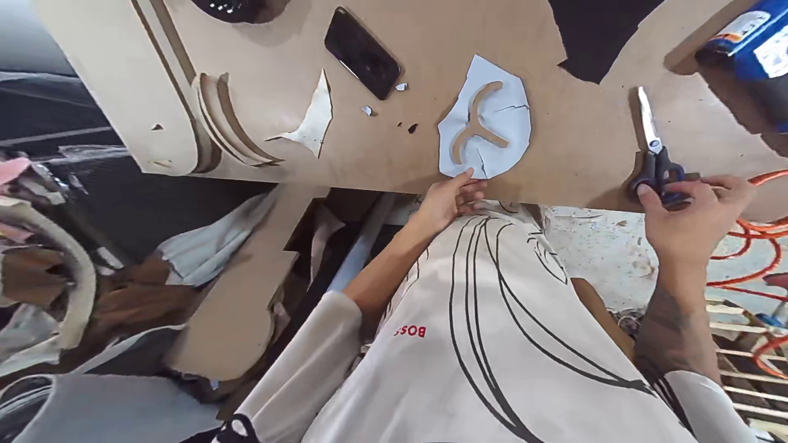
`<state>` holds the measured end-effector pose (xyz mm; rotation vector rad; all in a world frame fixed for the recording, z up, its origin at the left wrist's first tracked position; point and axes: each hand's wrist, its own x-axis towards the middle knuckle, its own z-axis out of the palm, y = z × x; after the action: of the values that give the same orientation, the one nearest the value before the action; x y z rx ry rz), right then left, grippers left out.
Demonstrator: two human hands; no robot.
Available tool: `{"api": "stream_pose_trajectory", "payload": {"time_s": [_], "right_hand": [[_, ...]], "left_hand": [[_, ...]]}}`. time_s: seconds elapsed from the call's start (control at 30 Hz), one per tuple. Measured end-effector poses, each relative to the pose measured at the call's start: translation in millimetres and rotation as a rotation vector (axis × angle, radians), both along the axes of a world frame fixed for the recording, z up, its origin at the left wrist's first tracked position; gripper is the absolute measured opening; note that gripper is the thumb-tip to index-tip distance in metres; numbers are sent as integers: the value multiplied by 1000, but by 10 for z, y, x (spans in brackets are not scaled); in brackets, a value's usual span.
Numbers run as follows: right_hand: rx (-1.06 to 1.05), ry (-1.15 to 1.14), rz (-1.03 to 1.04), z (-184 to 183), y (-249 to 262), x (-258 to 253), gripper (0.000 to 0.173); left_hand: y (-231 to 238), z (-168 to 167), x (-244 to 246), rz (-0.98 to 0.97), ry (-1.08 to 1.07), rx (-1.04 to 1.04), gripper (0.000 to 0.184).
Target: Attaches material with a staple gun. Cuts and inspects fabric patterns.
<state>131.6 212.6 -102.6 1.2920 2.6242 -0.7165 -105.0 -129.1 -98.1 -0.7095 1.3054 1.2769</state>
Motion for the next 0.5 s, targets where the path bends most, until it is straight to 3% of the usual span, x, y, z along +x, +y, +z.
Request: {"api": "stream_pose_trajectory", "payload": {"time_s": [0.1, 0.23, 0.3, 0.33, 0.43, 0.5], "right_hand": [[-230, -89, -85, 228, -294, 48, 40], [-1054, 77, -326, 450, -1067, 218, 32], [-1154, 119, -340, 426, -1528, 265, 24], [-1163, 120, -305, 389, -1727, 242, 26], [-1294, 149, -162, 220, -2164, 104, 57], [-1349, 185, -88, 83, -2354, -30, 66]], "left_hand": [[30, -66, 54, 141, 44, -46, 33], [-33, -60, 42, 176, 76, -81, 29], [-60, -68, 56, 185, 98, -74, 28], [-64, -84, 59, 173, 110, -66, 27], [-78, -131, 99, 95, 125, -63, 29], [-75, -156, 129, 55, 145, -58, 29]]}}
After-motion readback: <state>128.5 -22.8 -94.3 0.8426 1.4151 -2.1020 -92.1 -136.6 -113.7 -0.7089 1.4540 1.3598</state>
